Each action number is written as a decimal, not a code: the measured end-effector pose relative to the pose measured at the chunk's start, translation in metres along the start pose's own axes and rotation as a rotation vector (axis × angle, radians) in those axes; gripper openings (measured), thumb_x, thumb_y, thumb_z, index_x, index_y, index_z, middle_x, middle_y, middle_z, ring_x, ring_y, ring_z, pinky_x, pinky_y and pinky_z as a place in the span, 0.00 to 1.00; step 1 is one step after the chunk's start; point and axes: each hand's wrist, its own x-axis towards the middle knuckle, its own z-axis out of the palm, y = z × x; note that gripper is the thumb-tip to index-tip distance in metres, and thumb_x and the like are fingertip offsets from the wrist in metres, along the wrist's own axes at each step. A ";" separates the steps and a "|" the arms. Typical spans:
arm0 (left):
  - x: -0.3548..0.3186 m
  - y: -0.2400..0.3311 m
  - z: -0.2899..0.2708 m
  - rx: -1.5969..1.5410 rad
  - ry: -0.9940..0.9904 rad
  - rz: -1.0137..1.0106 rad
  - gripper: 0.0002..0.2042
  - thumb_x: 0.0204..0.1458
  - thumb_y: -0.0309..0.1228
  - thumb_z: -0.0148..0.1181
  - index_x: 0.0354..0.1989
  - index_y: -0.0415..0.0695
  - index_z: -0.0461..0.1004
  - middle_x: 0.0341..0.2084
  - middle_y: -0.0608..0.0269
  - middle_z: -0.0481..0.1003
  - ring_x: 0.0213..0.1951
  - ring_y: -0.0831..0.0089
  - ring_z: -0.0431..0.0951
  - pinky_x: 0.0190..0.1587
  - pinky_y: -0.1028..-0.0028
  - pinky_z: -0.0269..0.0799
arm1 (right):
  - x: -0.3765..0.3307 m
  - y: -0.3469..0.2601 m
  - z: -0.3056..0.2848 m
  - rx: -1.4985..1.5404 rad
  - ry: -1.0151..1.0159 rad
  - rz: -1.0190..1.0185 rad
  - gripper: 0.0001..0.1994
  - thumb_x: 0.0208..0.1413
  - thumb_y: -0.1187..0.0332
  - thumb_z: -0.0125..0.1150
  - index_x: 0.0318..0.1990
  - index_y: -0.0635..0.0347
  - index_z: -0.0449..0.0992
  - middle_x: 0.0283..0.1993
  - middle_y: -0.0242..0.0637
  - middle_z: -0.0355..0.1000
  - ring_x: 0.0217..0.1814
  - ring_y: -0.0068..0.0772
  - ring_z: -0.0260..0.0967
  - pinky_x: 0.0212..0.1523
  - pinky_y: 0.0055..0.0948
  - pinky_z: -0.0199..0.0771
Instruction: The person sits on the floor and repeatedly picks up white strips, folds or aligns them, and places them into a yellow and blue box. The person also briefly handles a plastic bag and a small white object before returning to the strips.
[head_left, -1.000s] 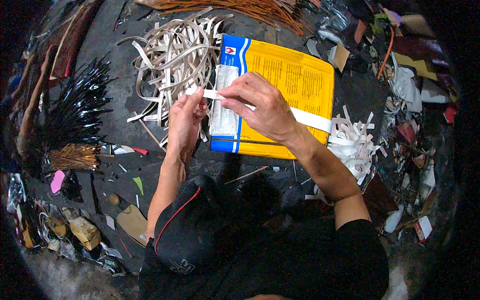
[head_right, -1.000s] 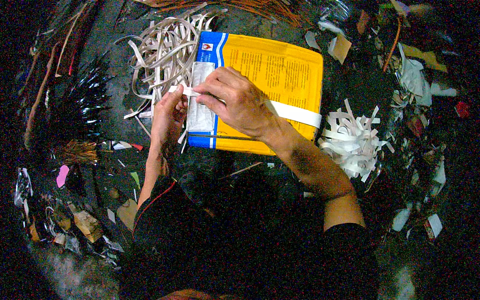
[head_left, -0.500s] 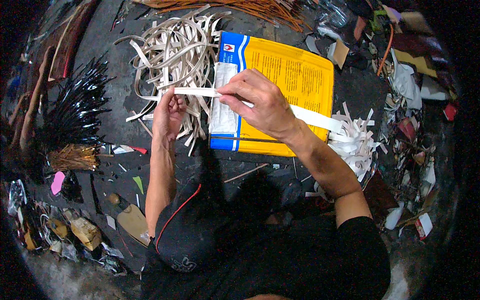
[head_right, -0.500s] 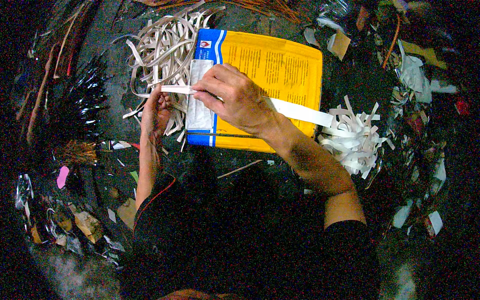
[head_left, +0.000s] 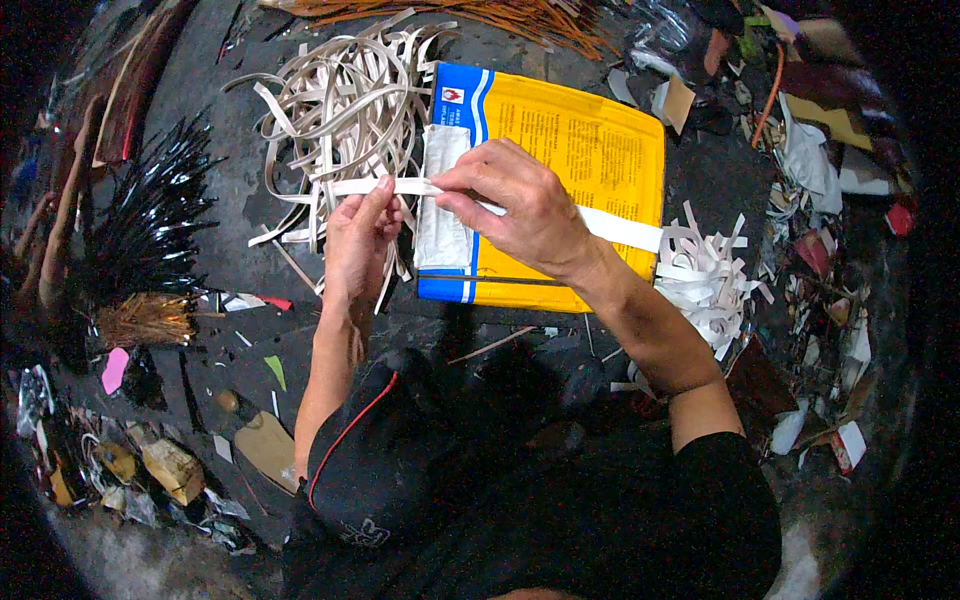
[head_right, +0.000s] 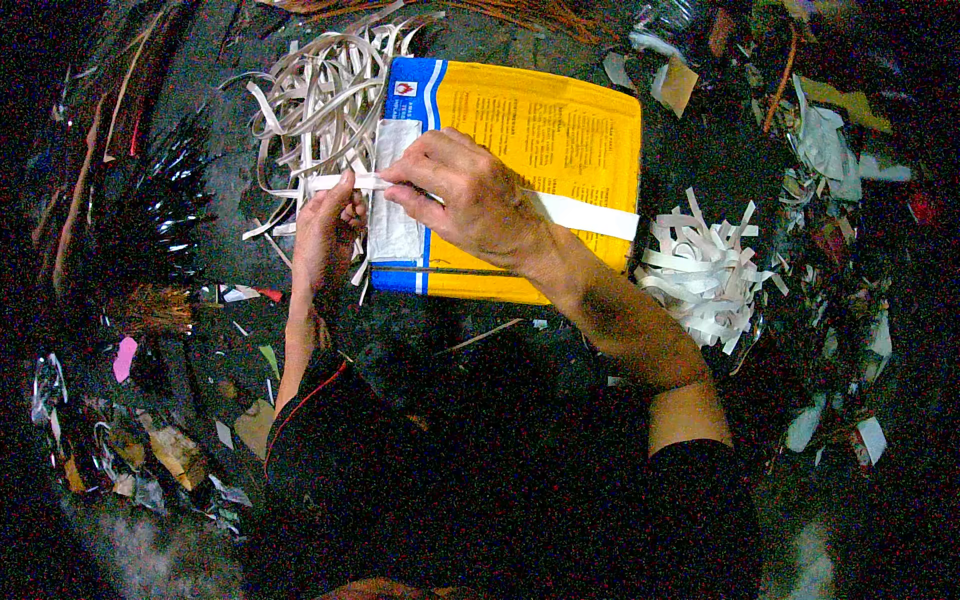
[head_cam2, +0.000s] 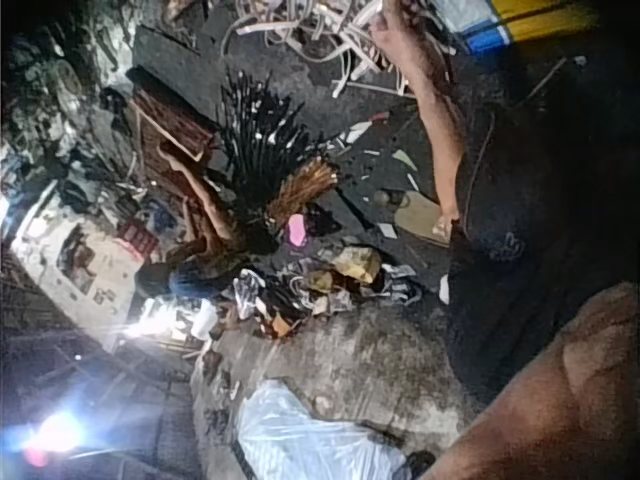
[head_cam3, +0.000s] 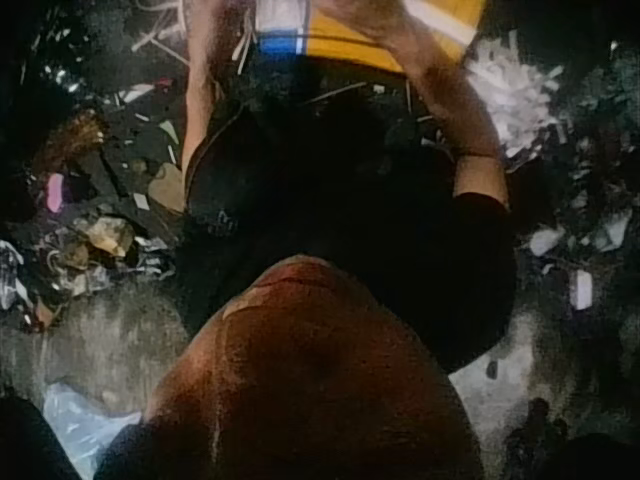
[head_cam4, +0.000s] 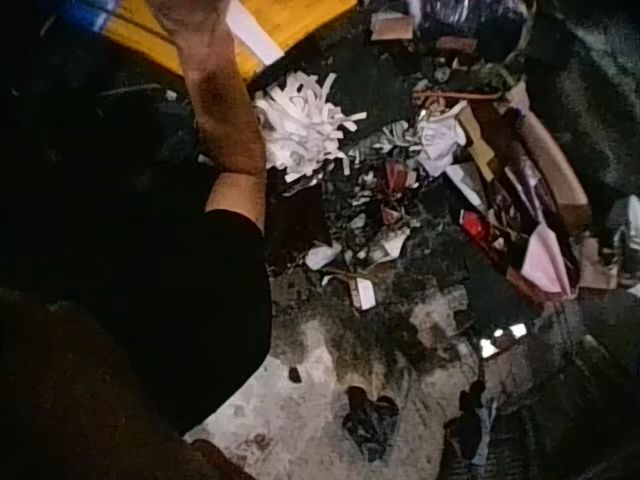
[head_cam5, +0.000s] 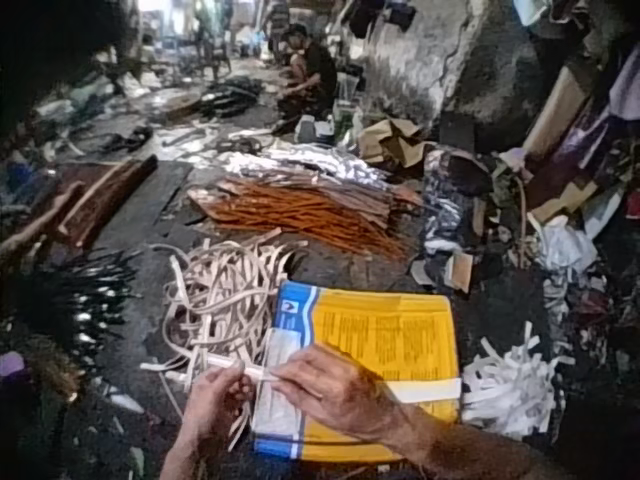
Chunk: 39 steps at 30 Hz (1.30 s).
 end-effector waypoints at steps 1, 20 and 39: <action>0.003 -0.001 -0.005 0.006 -0.001 0.011 0.08 0.55 0.32 0.60 0.29 0.41 0.73 0.22 0.67 0.73 0.23 0.83 0.69 0.26 0.84 0.62 | 0.001 0.000 -0.001 -0.010 0.004 -0.014 0.08 0.47 0.71 0.66 0.35 0.60 0.78 0.32 0.36 0.70 0.36 0.37 0.70 0.37 0.32 0.72; -0.024 0.016 0.033 0.179 0.010 0.027 0.10 0.56 0.36 0.59 0.28 0.42 0.73 0.17 0.74 0.67 0.21 0.86 0.61 0.26 0.82 0.54 | 0.001 0.001 0.001 -0.044 0.022 -0.028 0.08 0.46 0.73 0.68 0.35 0.60 0.79 0.32 0.35 0.72 0.35 0.35 0.70 0.35 0.31 0.72; 0.029 -0.011 -0.046 0.019 0.016 0.078 0.09 0.53 0.33 0.63 0.35 0.40 0.72 0.24 0.68 0.72 0.25 0.85 0.67 0.26 0.84 0.59 | 0.006 0.004 -0.002 -0.021 -0.028 -0.070 0.07 0.46 0.74 0.67 0.35 0.62 0.78 0.31 0.36 0.72 0.34 0.35 0.70 0.35 0.30 0.72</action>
